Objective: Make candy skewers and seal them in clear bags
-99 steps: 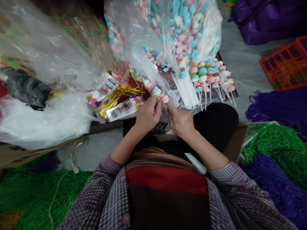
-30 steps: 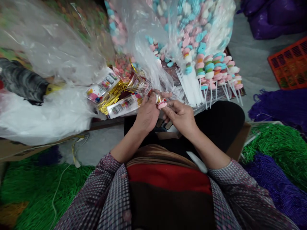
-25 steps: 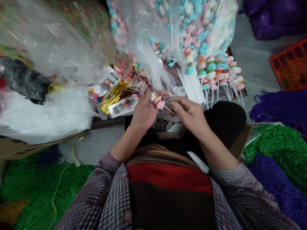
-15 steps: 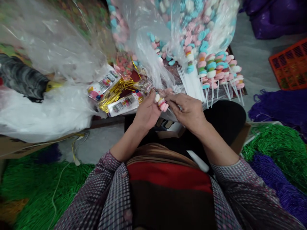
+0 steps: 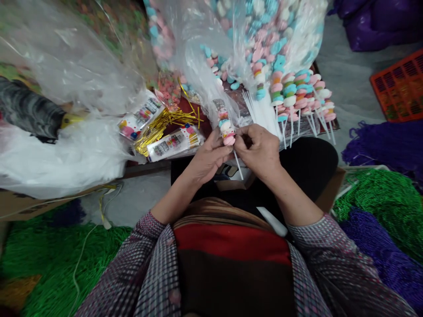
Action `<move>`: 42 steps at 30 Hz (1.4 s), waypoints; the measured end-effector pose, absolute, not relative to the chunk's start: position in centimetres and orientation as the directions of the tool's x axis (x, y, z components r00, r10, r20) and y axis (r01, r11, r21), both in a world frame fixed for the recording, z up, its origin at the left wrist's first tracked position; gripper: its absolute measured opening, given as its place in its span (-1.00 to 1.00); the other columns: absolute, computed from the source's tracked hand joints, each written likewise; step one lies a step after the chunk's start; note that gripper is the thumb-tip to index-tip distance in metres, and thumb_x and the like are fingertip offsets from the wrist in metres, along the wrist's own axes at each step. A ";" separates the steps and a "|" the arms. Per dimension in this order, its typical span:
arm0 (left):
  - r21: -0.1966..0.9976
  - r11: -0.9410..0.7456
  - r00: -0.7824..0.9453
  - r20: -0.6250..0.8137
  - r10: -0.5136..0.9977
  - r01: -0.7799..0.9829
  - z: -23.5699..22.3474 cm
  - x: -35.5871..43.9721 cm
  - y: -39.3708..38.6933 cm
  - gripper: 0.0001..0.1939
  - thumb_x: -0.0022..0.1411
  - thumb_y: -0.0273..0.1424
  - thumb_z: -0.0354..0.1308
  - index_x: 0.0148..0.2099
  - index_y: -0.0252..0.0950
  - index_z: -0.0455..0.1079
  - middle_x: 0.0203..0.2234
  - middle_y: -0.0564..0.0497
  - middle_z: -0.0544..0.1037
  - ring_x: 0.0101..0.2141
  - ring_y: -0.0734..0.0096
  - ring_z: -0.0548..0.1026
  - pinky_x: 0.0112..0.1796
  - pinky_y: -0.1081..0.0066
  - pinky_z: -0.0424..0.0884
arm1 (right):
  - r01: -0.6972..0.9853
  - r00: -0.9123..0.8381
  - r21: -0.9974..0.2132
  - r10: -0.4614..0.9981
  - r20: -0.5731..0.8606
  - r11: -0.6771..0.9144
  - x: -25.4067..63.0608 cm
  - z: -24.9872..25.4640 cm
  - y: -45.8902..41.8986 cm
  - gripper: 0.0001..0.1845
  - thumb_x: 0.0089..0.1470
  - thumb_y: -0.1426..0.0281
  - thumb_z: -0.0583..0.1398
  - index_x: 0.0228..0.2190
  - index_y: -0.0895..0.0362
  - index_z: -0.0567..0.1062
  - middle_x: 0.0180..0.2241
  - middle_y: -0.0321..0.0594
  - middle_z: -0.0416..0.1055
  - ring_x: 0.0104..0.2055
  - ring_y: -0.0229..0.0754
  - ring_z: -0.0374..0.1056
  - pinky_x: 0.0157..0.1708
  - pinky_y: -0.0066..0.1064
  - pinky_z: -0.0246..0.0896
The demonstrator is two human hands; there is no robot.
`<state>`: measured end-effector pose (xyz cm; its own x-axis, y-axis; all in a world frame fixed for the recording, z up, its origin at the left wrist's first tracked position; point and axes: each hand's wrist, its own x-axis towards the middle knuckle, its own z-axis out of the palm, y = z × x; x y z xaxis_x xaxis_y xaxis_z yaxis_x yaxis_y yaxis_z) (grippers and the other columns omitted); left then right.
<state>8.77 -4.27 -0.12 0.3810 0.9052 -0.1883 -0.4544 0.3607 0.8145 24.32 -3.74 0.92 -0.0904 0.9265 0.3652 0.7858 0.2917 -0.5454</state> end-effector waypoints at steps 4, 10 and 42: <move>0.863 0.301 0.283 -0.194 0.939 -0.406 -1.2 9.4 -4.6 -0.57 0.22 -0.22 0.36 0.11 -0.09 0.44 -0.12 -0.03 0.58 -0.05 0.25 0.60 -0.22 0.33 0.62 | 0.776 -0.079 -0.570 0.938 0.336 0.270 24.1 0.6 -4.0 -0.93 0.11 0.43 0.18 -0.40 0.07 0.47 -0.39 -0.19 0.54 -0.32 -0.14 0.48 -0.27 -0.30 0.38; 0.872 0.333 0.243 -0.257 0.935 -0.359 -1.7 9.7 -4.4 -0.69 0.27 -0.27 0.28 0.06 -0.10 0.54 -0.21 0.02 0.60 -0.39 0.47 0.52 -0.50 0.48 0.50 | 0.703 -0.057 -0.653 0.938 0.341 0.281 23.5 0.0 -4.8 -0.89 0.12 0.40 0.15 -0.45 0.06 0.44 -0.46 -0.24 0.49 -0.39 -0.19 0.41 -0.31 -0.33 0.36; 0.944 0.205 0.107 -0.182 0.977 -0.260 -2.0 10.1 -4.8 -0.86 0.25 -0.40 0.25 -0.16 -0.18 0.36 -0.41 0.14 0.50 -0.58 0.64 0.38 -0.61 0.57 0.26 | 0.865 -0.205 -0.348 0.888 0.412 0.361 24.5 -1.4 -4.4 -0.72 0.33 0.33 0.08 -0.33 0.10 0.56 -0.40 -0.15 0.57 -0.37 -0.15 0.47 -0.40 -0.34 0.26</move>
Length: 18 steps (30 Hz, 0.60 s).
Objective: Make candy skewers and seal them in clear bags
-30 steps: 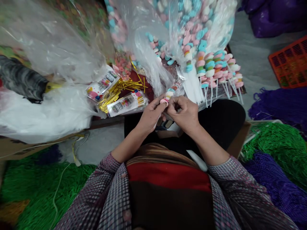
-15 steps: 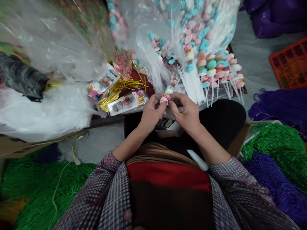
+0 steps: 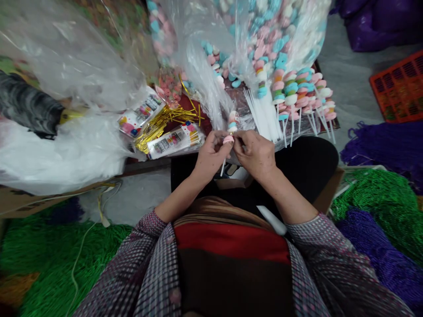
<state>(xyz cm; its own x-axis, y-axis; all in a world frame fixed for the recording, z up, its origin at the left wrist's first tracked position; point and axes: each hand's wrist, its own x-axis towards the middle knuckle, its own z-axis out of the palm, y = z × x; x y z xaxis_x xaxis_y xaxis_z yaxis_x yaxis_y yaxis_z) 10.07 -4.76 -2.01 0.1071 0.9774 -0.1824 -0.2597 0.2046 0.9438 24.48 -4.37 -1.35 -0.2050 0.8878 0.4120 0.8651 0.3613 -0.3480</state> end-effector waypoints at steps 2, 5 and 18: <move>0.923 0.243 0.139 -0.210 0.968 -0.297 -1.8 10.0 -4.8 -0.89 0.29 -0.35 0.22 -0.14 -0.18 0.37 -0.40 0.12 0.49 -0.56 0.62 0.39 -0.59 0.55 0.29 | 0.866 -0.185 -0.369 0.902 0.391 0.337 24.6 -1.4 -4.2 -0.75 0.29 0.32 0.11 -0.33 0.10 0.55 -0.39 -0.14 0.58 -0.38 -0.14 0.47 -0.42 -0.34 0.24; 0.893 0.311 0.166 -0.270 0.949 -0.327 -1.8 9.8 -4.8 -0.91 0.31 -0.32 0.19 -0.15 -0.17 0.37 -0.41 0.12 0.46 -0.54 0.60 0.41 -0.59 0.54 0.30 | 0.843 -0.126 -0.456 0.930 0.347 0.284 24.6 -1.4 -4.0 -0.83 0.22 0.34 0.17 -0.34 0.10 0.55 -0.41 -0.16 0.57 -0.39 -0.15 0.47 -0.42 -0.35 0.24; 0.871 -0.370 0.107 0.355 0.929 0.324 -2.8 8.6 -4.6 -0.73 0.30 -0.42 0.20 0.05 -0.18 0.39 -0.16 -0.01 0.53 -0.14 0.36 0.53 -0.12 0.35 0.47 | 0.087 -0.077 -0.996 0.997 -0.009 -0.002 24.1 -0.2 -4.1 -0.65 0.07 0.10 0.38 -0.25 0.08 0.52 -0.28 -0.25 0.59 -0.26 -0.22 0.53 -0.17 -0.34 0.50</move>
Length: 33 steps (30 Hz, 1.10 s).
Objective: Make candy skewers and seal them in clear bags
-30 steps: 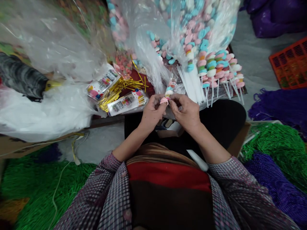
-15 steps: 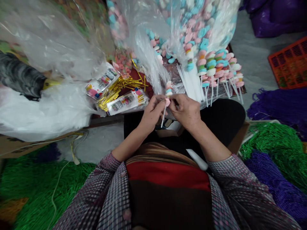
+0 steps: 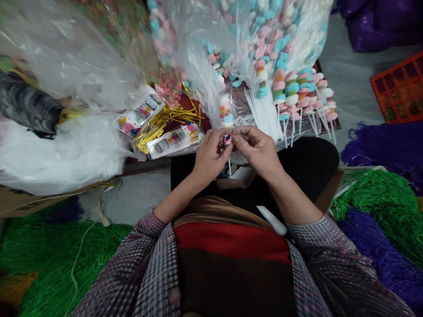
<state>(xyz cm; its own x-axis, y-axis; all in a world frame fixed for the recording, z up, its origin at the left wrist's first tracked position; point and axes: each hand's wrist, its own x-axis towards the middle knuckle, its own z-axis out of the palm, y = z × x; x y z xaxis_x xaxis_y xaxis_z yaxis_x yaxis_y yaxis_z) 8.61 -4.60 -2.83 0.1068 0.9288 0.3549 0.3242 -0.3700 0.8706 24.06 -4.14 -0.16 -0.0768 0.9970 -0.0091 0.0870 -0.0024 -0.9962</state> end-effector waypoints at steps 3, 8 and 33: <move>0.854 -0.367 0.123 0.347 0.930 0.369 -3.6 8.7 -4.7 -0.67 0.29 -0.45 0.18 0.10 -0.18 0.32 -0.15 -0.02 0.52 -0.15 0.37 0.53 -0.13 0.35 0.50 | 0.057 -0.091 -0.998 0.996 -0.013 -0.007 23.9 -0.7 -3.9 -0.66 0.04 0.12 0.40 -0.30 0.08 0.49 -0.32 -0.28 0.56 -0.25 -0.24 0.51 -0.12 -0.34 0.47; 0.919 -0.254 0.056 0.249 0.967 0.301 -4.7 8.6 -4.7 -0.82 0.31 -0.42 0.17 -0.05 -0.21 0.29 -0.26 0.02 0.51 -0.29 0.48 0.51 -0.26 0.45 0.47 | 0.065 -0.047 -0.996 0.996 -0.072 -0.069 23.6 -1.9 -3.5 -0.74 0.07 0.21 0.37 -0.36 0.08 0.46 -0.45 -0.37 0.45 -0.43 -0.33 0.35 -0.35 -0.43 0.33; 0.976 0.014 0.094 -0.035 0.995 0.217 -2.8 7.3 -2.5 -0.85 0.22 -0.48 0.15 -0.41 -0.23 0.30 -0.57 0.18 0.38 -0.53 0.56 0.30 -0.42 0.47 0.27 | 0.701 -0.307 -0.519 0.863 0.400 0.490 23.8 -3.6 -4.5 -0.60 0.33 0.50 0.00 -0.01 0.09 0.59 -0.03 -0.06 0.59 0.05 -0.09 0.53 0.01 -0.23 0.53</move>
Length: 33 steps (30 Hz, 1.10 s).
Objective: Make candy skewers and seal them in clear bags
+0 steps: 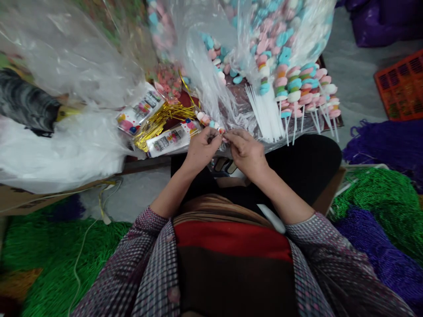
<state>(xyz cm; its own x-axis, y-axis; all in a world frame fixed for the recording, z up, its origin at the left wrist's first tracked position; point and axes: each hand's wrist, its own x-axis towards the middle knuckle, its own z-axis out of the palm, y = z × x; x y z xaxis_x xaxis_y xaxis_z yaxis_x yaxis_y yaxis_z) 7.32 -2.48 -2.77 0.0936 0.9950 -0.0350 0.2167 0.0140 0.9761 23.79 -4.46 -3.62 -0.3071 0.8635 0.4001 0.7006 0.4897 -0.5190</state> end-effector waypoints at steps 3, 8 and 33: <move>0.979 -0.019 0.114 -0.005 0.993 0.202 -3.1 7.3 -2.6 -0.84 0.22 -0.49 0.14 -0.41 -0.22 0.27 -0.59 0.19 0.35 -0.55 0.56 0.28 -0.45 0.47 0.25 | 0.727 -0.313 -0.497 0.873 0.375 0.474 23.5 -3.9 -4.7 -0.61 0.31 0.49 0.02 -0.02 0.10 0.59 -0.02 -0.03 0.58 0.00 -0.06 0.53 -0.06 -0.24 0.53; 0.944 -0.129 0.109 0.100 0.989 0.305 -2.9 7.3 -3.3 -0.88 0.20 -0.45 0.19 -0.38 -0.22 0.30 -0.55 0.17 0.42 -0.51 0.54 0.34 -0.42 0.46 0.28 | 0.652 -0.258 -0.599 0.878 0.402 0.465 23.4 -4.1 -4.4 -0.62 0.25 0.53 0.07 -0.06 0.05 0.61 -0.07 -0.10 0.57 -0.02 -0.10 0.52 -0.06 -0.27 0.51; 0.993 -0.003 -0.029 -0.001 1.000 -0.117 -0.9 7.9 -0.8 -0.60 0.53 -0.04 -0.17 0.06 -0.10 0.39 -0.14 -0.07 0.60 0.06 0.19 0.59 -0.14 0.20 0.57 | 0.529 -0.133 -0.806 0.964 0.231 0.266 24.5 0.2 -6.0 -0.73 0.28 0.22 0.21 -0.25 0.08 0.66 -0.44 -0.22 0.57 -0.40 -0.18 0.48 -0.27 -0.32 0.42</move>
